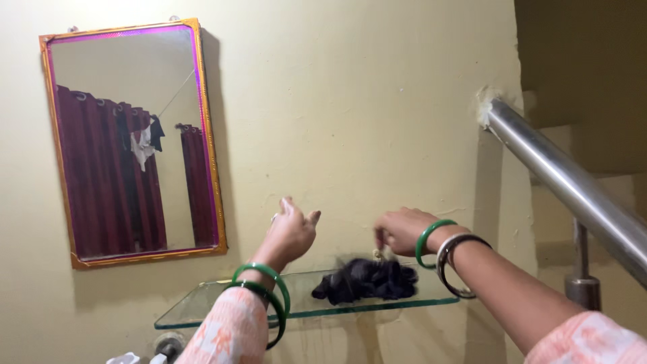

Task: The person cleans a glass shelf mounted on a bathroom wall. They first scrub the shelf with a brush and cleaning paste, then rinse the brush in a blue sink. Finally, they wipe the shelf dry with a cloth.

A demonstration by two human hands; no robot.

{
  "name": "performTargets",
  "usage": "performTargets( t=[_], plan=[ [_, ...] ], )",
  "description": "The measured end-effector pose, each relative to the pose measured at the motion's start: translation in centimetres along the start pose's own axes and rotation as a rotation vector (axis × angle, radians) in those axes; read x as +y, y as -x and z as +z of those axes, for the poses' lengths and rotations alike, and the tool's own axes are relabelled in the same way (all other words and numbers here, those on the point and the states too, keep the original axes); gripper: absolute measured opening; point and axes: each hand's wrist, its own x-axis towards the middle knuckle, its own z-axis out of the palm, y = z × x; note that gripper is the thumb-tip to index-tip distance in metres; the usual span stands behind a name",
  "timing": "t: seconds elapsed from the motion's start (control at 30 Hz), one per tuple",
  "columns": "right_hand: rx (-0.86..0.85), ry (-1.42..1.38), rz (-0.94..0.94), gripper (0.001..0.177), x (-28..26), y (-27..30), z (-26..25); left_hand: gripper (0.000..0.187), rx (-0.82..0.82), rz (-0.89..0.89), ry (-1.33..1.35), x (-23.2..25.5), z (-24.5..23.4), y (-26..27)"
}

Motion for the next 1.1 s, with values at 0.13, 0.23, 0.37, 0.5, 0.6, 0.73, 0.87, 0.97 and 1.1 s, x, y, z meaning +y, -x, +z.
performTargets(
  t=[0.13, 0.23, 0.37, 0.5, 0.6, 0.73, 0.87, 0.97, 1.1],
  plan=[
    [-0.024, -0.255, -0.316, 0.030, -1.7, -1.8, 2.5, 0.088, -0.094, -0.113, 0.033, -1.5, -0.3, 1.3],
    [-0.246, -0.428, -0.546, 0.037, -2.5, -3.0, 6.0, 0.083, -0.179, -0.151, -0.025, -2.5, -0.8, 2.6],
    [-0.334, -0.342, -0.492, 0.047, -1.3, -5.1, 10.4, 0.073, -0.288, -0.102, -0.078, -4.8, -2.0, 4.4],
    [-0.333, -0.114, -0.192, 0.061, -2.1, -8.7, 13.8, 0.065, -0.451, -0.166, -0.141, -6.9, -4.3, 6.7],
    [-0.369, -0.117, 0.020, 0.070, -5.8, -10.9, 15.4, 0.066, -0.469, -0.212, -0.173, -8.4, -5.4, 7.4],
    [-0.312, -0.196, -0.290, 0.071, -13.5, -12.9, 15.6, 0.073, -0.421, -0.243, -0.192, -11.0, -5.8, 8.2],
    [-0.407, -0.386, -0.274, 0.075, -15.6, -12.2, 13.7, 0.081, -0.387, -0.271, -0.147, -13.0, -6.4, 8.0],
    [-0.420, -0.145, -0.166, 0.067, -14.4, -13.0, 12.9, 0.086, -0.373, -0.331, -0.162, -14.5, -7.1, 8.1],
    [-0.402, -0.171, -0.188, 0.067, -14.2, -14.3, 14.0, 0.093, -0.367, -0.426, -0.140, -16.2, -7.4, 9.2]
  ],
)
